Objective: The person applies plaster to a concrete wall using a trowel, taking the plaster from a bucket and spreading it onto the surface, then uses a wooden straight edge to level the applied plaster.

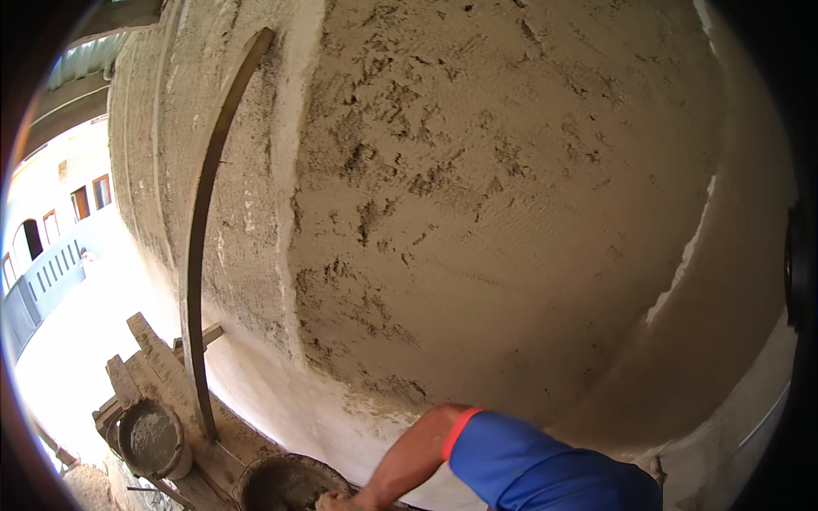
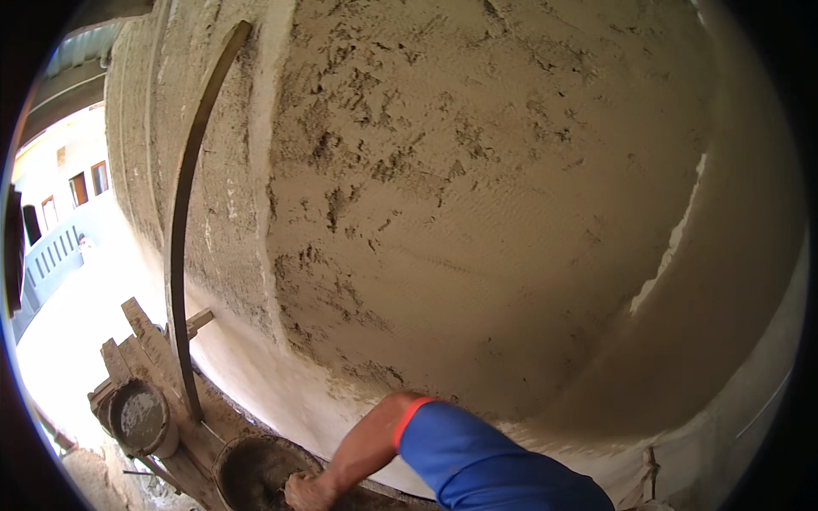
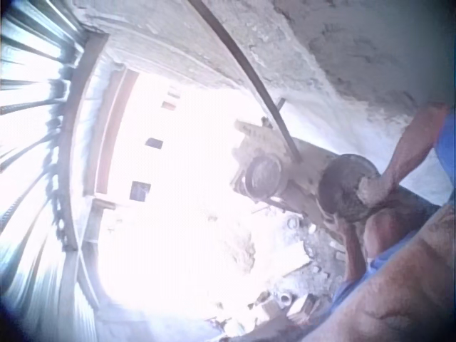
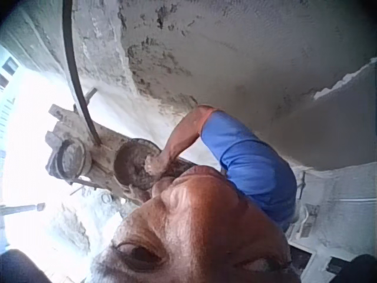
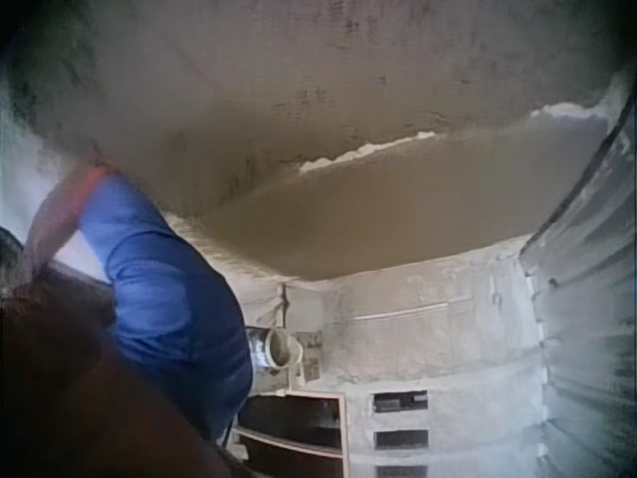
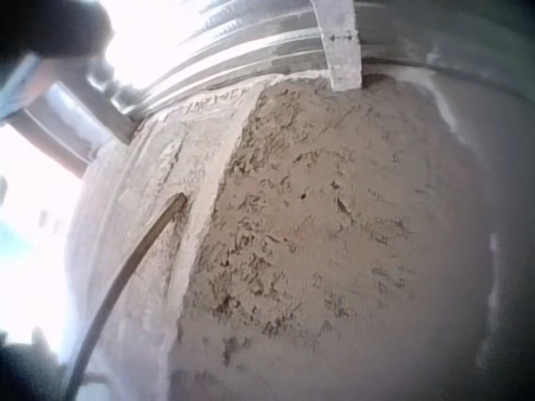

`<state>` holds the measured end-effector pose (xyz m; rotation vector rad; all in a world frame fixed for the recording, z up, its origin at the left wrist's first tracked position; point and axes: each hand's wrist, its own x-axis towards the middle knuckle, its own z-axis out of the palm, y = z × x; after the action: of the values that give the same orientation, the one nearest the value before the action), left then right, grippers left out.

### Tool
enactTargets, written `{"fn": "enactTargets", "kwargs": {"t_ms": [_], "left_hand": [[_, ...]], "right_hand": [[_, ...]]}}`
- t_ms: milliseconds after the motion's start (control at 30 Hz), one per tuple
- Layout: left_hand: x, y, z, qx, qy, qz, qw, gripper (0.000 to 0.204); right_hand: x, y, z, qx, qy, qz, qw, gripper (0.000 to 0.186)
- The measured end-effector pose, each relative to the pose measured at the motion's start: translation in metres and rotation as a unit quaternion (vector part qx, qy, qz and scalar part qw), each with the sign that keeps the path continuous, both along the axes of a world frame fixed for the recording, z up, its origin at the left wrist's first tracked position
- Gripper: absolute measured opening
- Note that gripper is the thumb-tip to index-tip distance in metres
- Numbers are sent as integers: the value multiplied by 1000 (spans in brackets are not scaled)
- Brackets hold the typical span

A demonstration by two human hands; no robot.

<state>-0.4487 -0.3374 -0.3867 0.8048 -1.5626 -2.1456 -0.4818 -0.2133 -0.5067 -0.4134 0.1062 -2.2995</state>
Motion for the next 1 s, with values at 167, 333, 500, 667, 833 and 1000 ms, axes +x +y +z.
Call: {"fn": "enactTargets", "kwargs": {"t_ms": [167,333,500,667,833,1000], "left_hand": [[3,-17,-7,-11,-12,9,1000,39],[2,-21,-8,0,-16,1,1000,39],[-6,-13,-7,-1,-12,-17,1000,38],[-6,-1,-7,-17,-8,-30,999,38],[4,-13,-16,-43,-21,-9,999,37],[45,-48,-39,-70,-29,55,996,37]], "right_hand": [[-57,-43,112,567,761,208,234,20],[11,-17,205,374,916,-37,143,16],[21,7,141,374,909,-180,34,15],[-48,-16,159,540,809,181,146,24],[-45,-5,260,459,878,86,102,27],[-56,-25,284,453,880,-139,37,12]]}}
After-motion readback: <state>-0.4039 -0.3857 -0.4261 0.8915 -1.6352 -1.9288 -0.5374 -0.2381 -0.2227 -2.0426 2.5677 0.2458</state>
